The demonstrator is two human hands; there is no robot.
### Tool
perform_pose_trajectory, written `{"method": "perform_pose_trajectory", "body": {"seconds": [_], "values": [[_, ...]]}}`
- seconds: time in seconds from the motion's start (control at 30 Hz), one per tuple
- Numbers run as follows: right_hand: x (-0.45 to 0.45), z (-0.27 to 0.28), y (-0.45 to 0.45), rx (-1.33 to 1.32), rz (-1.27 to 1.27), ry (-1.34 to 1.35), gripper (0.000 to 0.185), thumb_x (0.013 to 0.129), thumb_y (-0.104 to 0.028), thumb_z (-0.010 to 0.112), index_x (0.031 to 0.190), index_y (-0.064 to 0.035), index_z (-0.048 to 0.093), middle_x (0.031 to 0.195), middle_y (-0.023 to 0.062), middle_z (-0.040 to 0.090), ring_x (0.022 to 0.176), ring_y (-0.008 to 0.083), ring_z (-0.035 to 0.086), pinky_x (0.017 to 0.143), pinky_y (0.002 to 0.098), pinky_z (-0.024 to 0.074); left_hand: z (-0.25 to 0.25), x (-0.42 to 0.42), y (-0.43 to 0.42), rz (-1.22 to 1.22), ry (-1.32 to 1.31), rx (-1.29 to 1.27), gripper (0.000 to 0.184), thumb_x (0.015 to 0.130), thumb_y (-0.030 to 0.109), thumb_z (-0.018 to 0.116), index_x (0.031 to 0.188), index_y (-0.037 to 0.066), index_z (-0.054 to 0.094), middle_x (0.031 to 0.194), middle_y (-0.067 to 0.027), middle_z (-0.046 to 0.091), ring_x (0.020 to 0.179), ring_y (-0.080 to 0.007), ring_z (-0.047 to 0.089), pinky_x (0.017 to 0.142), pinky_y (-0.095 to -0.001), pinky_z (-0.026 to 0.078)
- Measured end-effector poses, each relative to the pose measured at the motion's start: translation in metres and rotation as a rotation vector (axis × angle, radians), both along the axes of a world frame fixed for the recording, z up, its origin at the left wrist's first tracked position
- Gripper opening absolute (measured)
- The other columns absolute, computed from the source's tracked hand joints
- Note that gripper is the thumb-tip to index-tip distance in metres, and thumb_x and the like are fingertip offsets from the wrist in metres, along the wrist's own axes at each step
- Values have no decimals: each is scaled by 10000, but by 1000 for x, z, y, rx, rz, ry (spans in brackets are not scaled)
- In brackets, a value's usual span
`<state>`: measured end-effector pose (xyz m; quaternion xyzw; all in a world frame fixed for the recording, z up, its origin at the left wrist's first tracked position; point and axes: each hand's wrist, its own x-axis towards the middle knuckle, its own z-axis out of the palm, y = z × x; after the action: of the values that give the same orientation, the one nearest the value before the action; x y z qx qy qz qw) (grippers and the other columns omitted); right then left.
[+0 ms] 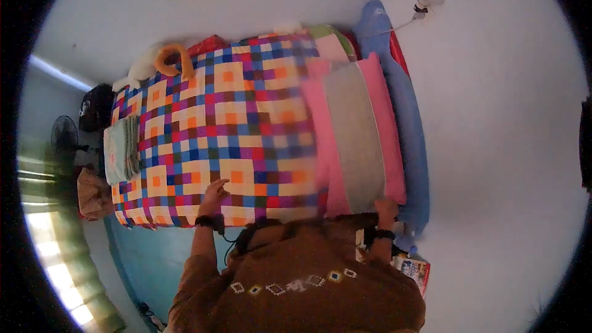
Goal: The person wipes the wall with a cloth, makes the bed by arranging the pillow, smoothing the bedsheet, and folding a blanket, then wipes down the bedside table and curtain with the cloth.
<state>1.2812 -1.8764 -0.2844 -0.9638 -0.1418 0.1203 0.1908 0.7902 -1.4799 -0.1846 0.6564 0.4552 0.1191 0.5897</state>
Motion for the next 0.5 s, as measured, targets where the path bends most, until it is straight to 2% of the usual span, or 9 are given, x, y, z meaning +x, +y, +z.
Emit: {"method": "perform_pose_trajectory", "body": {"seconds": [0.13, 0.23, 0.3, 0.33, 0.4, 0.43, 0.5], "values": [[65, 91, 98, 120, 291, -367, 532, 868, -357, 557, 1243, 15, 489, 1176, 249, 563, 1059, 395, 548, 920, 425, 430, -2, -21, -11, -231, 208, 507, 291, 858, 38, 544, 1145, 22, 587, 812, -30, 499, 716, -156, 511, 713, -275, 492], [123, 98, 178, 112, 325, -527, 570, 859, -370, 571, 1277, 2, 462, 1192, 250, 553, 1081, 396, 545, 940, 422, 430, 13, -23, -27, -175, 215, 587, 338, 811, 35, 581, 1149, 26, 580, 987, -120, 602, 845, -246, 568, 764, -281, 490], [145, 73, 205, 138, 155, -268, 549, 868, -356, 562, 1276, -3, 458, 1183, 254, 557, 1076, 403, 545, 937, 434, 429, -30, -50, -18, -57, 200, 246, 365, 808, 21, 566, 1173, 20, 560, 1054, -133, 590, 986, -251, 576, 815, -314, 491], [147, 71, 212, 105, 120, -168, 526, 871, -347, 559, 1263, -7, 469, 1162, 254, 566, 1062, 407, 549, 925, 442, 432, -16, -45, -25, 60, 163, 135, 367, 816, 15, 551, 1183, 20, 553, 1062, -132, 586, 991, -245, 575, 822, -317, 489], [133, 83, 226, -16, 98, -5, 469, 874, -325, 558, 1225, -19, 502, 1104, 253, 591, 1022, 419, 562, 890, 459, 444, 3, -49, -32, -211, 261, 508, 349, 866, 15, 484, 1209, 30, 545, 1049, -105, 569, 855, -193, 582, 742, -316, 505], [123, 93, 229, -100, 110, 63, 435, 874, -313, 558, 1199, -25, 525, 1067, 251, 607, 996, 425, 570, 867, 468, 452, 17, -44, -36, -155, 298, 415, 346, 871, 23, 479, 1212, 26, 541, 1041, -101, 566, 826, -183, 582, 701, -318, 507], [145, 39, 226, -12, 168, -31, 346, 875, -288, 554, 1108, -32, 574, 981, 247, 623, 929, 431, 584, 804, 478, 465, 41, -36, -44, -44, 373, 226, 342, 883, 41, 470, 1218, 18, 535, 1024, -91, 559, 767, -164, 582, 618, -321, 511]]}}
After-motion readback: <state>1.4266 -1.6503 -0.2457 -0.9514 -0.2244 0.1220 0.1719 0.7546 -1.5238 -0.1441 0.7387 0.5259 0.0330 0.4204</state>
